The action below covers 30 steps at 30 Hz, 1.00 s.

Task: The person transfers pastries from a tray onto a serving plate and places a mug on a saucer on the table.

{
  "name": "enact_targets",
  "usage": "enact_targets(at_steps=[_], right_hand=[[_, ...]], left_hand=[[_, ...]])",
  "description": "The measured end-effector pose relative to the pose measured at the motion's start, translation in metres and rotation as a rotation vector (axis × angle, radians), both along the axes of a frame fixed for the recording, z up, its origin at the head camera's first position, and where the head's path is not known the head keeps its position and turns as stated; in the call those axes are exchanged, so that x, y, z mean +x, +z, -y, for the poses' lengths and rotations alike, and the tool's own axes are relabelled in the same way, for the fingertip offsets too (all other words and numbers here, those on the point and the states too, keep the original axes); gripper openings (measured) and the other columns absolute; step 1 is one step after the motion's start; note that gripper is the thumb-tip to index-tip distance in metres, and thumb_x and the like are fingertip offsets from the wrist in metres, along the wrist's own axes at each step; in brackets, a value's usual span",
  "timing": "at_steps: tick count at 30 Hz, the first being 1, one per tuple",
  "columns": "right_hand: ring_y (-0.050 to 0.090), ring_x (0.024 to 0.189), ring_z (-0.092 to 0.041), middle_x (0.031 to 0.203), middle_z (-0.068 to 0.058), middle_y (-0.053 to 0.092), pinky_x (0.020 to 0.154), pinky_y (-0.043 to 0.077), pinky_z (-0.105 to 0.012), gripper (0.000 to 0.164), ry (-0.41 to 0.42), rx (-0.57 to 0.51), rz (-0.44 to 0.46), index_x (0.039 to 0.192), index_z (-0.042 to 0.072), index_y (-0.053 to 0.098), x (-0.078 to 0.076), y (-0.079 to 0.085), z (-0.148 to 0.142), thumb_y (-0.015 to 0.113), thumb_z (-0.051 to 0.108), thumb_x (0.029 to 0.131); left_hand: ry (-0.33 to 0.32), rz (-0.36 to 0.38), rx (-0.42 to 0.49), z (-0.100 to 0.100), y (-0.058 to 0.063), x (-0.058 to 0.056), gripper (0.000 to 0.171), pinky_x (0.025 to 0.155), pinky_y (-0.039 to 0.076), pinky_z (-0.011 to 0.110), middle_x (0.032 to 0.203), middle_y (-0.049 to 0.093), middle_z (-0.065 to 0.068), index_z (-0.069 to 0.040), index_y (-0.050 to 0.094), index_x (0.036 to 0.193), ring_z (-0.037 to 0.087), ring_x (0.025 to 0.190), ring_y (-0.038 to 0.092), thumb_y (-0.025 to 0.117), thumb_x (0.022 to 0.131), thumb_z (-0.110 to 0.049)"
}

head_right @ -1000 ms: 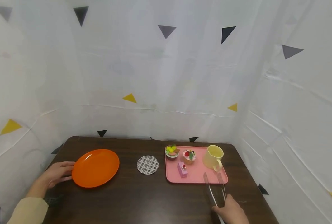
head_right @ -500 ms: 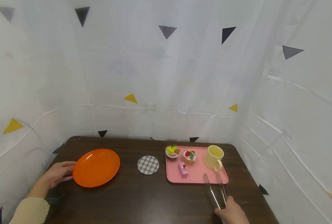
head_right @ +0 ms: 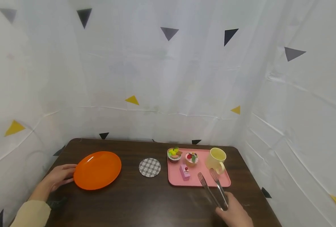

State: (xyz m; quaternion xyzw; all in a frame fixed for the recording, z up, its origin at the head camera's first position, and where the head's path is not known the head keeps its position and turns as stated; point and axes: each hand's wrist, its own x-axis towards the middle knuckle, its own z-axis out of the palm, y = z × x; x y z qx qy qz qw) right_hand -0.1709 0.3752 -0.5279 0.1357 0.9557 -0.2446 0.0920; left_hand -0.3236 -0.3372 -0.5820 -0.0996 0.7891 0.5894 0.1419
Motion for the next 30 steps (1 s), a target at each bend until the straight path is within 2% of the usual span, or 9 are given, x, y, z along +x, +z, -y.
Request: enact_targets(at_steps=[3,10,14,19,26,30], right_hand=[[0.062,0.094,-0.029,0.107,-0.011,0.066,0.075,0.055,-0.051,0.087,0.02,0.006,-0.021,0.149,-0.004,0.048,-0.004,0.001,0.005,0.084,0.043,0.086],[0.067,0.096,-0.028,0.106,-0.001,0.071,0.072,0.055,-0.058,0.083,0.011,0.057,-0.079,0.151,0.013,0.055,-0.008,0.007,0.021,0.084,0.055,0.086],[0.066,0.093,-0.028,0.108,-0.005,0.073,0.069,0.055,-0.057,0.083,0.027,0.067,-0.109,0.15,0.013,0.057,-0.009,0.011,0.032,0.083,0.058,0.086],[0.066,0.089,-0.029,0.108,-0.007,0.073,0.066,0.054,-0.055,0.078,0.058,0.076,-0.124,0.149,0.015,0.061,-0.013,0.011,0.042,0.084,0.056,0.086],[0.058,0.081,-0.027,0.098,-0.005,0.068,0.06,0.047,-0.046,0.079,0.065,0.08,-0.109,0.151,0.011,0.063,-0.018,0.008,0.049,0.082,0.055,0.088],[0.056,0.079,-0.025,0.094,-0.002,0.065,0.059,0.043,-0.042,0.076,0.065,0.077,-0.112,0.149,0.014,0.065,-0.019,0.01,0.054,0.083,0.055,0.088]], left_hand=[[0.01,0.005,0.002,-0.001,-0.003,0.002,0.062,0.105,0.062,0.043,0.165,0.035,0.037,0.01,0.032,0.162,0.047,0.146,0.051,0.05,0.116,-0.027],[0.029,-0.009,-0.019,-0.003,-0.01,0.002,0.06,0.105,0.062,0.043,0.163,0.04,0.036,0.009,0.037,0.161,0.044,0.142,0.056,0.051,0.116,-0.027],[0.036,-0.02,-0.015,0.0,-0.01,0.001,0.06,0.105,0.062,0.043,0.162,0.042,0.036,0.009,0.038,0.16,0.04,0.138,0.06,0.051,0.116,-0.03],[0.046,-0.01,-0.017,0.004,-0.009,0.0,0.061,0.102,0.064,0.039,0.162,0.043,0.035,0.008,0.037,0.161,0.033,0.131,0.066,0.043,0.118,-0.035],[0.029,-0.001,-0.008,0.001,-0.006,-0.002,0.062,0.109,0.06,0.041,0.165,0.042,0.033,0.009,0.034,0.163,0.042,0.145,0.056,0.032,0.119,-0.034],[0.032,0.007,-0.001,-0.001,-0.005,-0.001,0.062,0.112,0.058,0.043,0.167,0.04,0.032,0.009,0.032,0.164,0.042,0.147,0.053,0.028,0.119,-0.034]])
